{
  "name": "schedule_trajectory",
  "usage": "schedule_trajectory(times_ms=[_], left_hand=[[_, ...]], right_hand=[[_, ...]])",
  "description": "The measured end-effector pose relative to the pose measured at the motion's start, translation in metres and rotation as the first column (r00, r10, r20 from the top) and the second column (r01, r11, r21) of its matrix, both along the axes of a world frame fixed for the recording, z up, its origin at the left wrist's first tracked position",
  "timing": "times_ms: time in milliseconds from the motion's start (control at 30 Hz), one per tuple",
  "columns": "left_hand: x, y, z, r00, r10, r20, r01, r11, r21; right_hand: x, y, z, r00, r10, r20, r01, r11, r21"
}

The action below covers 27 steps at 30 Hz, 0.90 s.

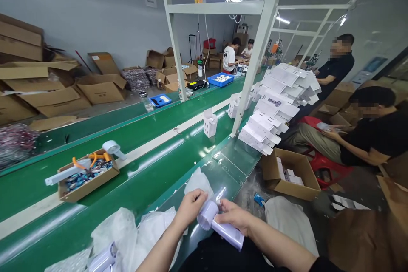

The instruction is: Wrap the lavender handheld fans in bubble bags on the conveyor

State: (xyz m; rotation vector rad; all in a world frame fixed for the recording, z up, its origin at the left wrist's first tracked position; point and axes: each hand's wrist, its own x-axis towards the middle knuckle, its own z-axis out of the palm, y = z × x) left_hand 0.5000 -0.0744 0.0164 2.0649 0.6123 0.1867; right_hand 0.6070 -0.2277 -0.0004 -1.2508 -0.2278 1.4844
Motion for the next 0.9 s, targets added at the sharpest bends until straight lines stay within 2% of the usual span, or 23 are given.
schedule_trajectory(times_ms=[67, 167, 267, 333, 467, 533, 600, 667, 733, 800, 900], left_hand=[[0.001, -0.001, 0.005, 0.990, -0.110, 0.084, 0.102, 0.990, 0.095], [-0.012, 0.004, 0.007, 0.959, -0.252, 0.133, 0.194, 0.920, 0.340], [-0.032, 0.003, 0.005, 0.950, -0.281, 0.137, 0.188, 0.864, 0.468], [-0.041, -0.005, 0.002, 0.948, -0.285, 0.140, 0.170, 0.829, 0.532], [-0.043, -0.029, -0.004, 0.916, -0.391, 0.093, 0.233, 0.704, 0.670], [-0.043, -0.035, -0.008, 0.907, -0.412, 0.081, 0.243, 0.673, 0.699], [-0.045, -0.036, -0.014, 0.929, -0.362, 0.075, 0.212, 0.689, 0.694], [-0.045, -0.036, -0.021, 0.965, -0.260, 0.036, 0.169, 0.722, 0.671], [-0.041, -0.037, -0.025, 0.996, -0.090, -0.024, 0.086, 0.784, 0.615], [-0.033, -0.039, -0.022, 0.996, 0.059, -0.068, -0.015, 0.854, 0.519], [-0.021, -0.040, -0.011, 0.994, 0.064, -0.085, -0.030, 0.938, 0.345]], right_hand=[[-0.002, 0.000, -0.002, 0.999, 0.017, -0.042, -0.015, 0.999, 0.042], [0.000, -0.003, 0.000, 0.999, -0.012, -0.044, 0.014, 0.999, 0.042], [0.005, -0.009, 0.005, 0.999, -0.037, -0.011, 0.038, 0.999, 0.024], [0.005, -0.012, 0.006, 0.999, -0.037, 0.017, 0.037, 0.999, 0.020], [-0.003, -0.011, 0.006, 0.999, -0.043, -0.019, 0.042, 0.999, -0.031], [-0.008, -0.010, 0.009, 0.994, -0.084, -0.067, 0.080, 0.995, -0.058], [-0.010, -0.008, 0.014, 0.987, -0.154, -0.050, 0.150, 0.986, -0.072], [-0.011, -0.004, 0.016, 0.978, -0.206, 0.008, 0.206, 0.974, -0.090], [-0.011, 0.001, 0.015, 0.968, -0.247, 0.053, 0.251, 0.963, -0.095], [-0.010, 0.006, 0.009, 0.955, -0.294, 0.046, 0.297, 0.951, -0.081], [-0.010, 0.011, -0.004, 0.955, -0.291, -0.063, 0.284, 0.954, -0.099]])
